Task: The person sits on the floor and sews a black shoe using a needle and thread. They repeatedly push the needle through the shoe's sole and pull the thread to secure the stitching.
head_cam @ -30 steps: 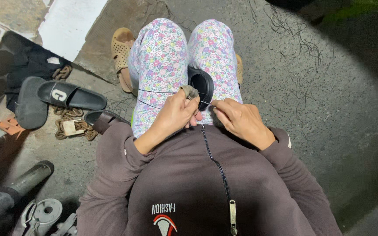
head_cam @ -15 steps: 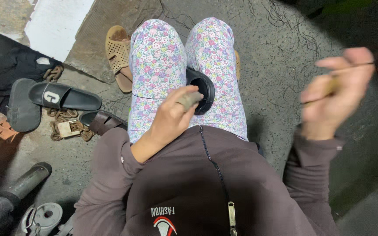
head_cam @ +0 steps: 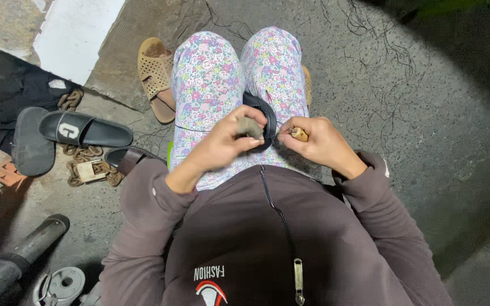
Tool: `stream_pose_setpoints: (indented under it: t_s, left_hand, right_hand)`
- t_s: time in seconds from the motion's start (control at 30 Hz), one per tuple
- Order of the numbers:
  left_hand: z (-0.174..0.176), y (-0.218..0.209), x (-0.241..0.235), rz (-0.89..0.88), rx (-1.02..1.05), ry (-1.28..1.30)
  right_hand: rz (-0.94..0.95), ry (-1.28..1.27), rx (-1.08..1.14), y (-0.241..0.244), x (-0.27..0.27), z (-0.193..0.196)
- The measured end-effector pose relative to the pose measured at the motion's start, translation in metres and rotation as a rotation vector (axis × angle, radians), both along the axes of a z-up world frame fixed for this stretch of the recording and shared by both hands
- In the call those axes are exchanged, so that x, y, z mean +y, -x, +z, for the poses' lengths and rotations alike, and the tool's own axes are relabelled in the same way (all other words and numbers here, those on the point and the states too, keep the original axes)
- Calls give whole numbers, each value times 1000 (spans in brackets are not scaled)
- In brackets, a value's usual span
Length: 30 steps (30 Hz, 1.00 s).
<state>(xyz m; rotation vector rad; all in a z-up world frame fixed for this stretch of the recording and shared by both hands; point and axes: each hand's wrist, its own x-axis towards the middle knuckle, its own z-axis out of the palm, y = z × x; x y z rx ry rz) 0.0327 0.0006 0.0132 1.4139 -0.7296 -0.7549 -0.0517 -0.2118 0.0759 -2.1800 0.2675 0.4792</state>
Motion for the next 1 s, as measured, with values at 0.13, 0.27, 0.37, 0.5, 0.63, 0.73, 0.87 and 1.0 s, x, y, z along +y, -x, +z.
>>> stream_pose_setpoints:
  t_s: [0.13, 0.27, 0.37, 0.5, 0.63, 0.73, 0.87, 1.0]
  left_hand:
    - [13, -25, -10, 33, 938, 425]
    - [1, -39, -61, 145, 1127, 506]
    - [-2, -43, -110, 256, 874, 323]
    - [-24, -44, -139, 481, 832, 247]
    - [-36, -53, -137, 589, 977, 130]
    - [-30, -49, -136, 647, 966, 169]
    - [-10, -47, -130, 688, 1046, 220]
    - [6, -42, -120, 666, 1053, 220]
  right_hand:
    - [-317, -599, 196, 3, 0, -11]
    - [-628, -878, 392, 9, 6, -22]
    - [-670, -887, 395, 11, 5, -27]
    - [-719, -876, 407, 7, 1, -32]
    - [-694, -852, 481, -4, 1, -24]
    - [-681, -816, 371, 3, 7, -29]
    - [-582, -570, 3, 6, 6, -74]
    - [-528, -484, -132, 13, 21, -107]
